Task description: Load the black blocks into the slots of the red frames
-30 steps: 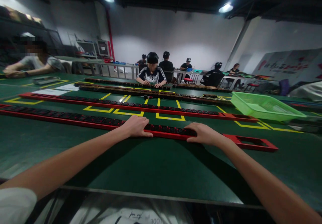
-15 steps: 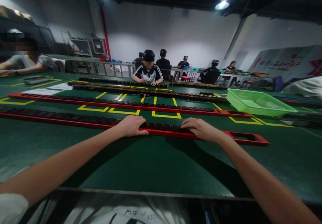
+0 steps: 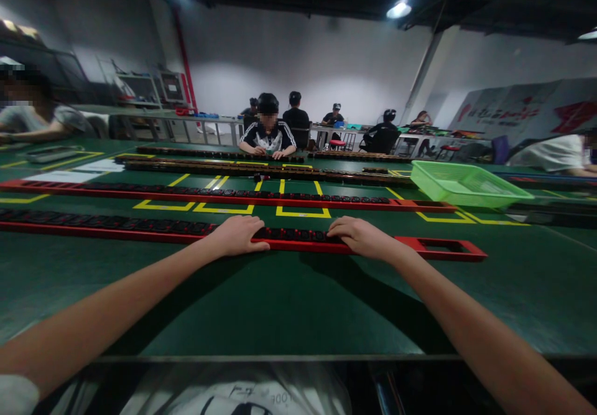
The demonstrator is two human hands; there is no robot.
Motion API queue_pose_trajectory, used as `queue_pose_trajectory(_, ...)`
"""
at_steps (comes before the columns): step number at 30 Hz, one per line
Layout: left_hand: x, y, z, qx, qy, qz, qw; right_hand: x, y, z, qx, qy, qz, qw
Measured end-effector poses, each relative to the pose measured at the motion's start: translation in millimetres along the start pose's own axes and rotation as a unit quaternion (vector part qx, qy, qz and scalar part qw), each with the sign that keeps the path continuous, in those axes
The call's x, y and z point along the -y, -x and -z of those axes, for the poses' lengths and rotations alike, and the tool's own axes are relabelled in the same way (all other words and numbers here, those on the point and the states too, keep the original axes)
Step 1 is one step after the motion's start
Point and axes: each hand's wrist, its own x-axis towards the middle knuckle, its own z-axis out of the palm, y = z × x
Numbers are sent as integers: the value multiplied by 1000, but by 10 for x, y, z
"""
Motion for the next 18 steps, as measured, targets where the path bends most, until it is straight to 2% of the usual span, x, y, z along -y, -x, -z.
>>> queue_pose_trajectory(12,17,12,-34,0,3,-9,1000,-36,53,6,11,-2,1,1000)
queue_pose_trajectory(18,32,3,-39,12,4,-6,1000,20,39,16,8,4,8,1000)
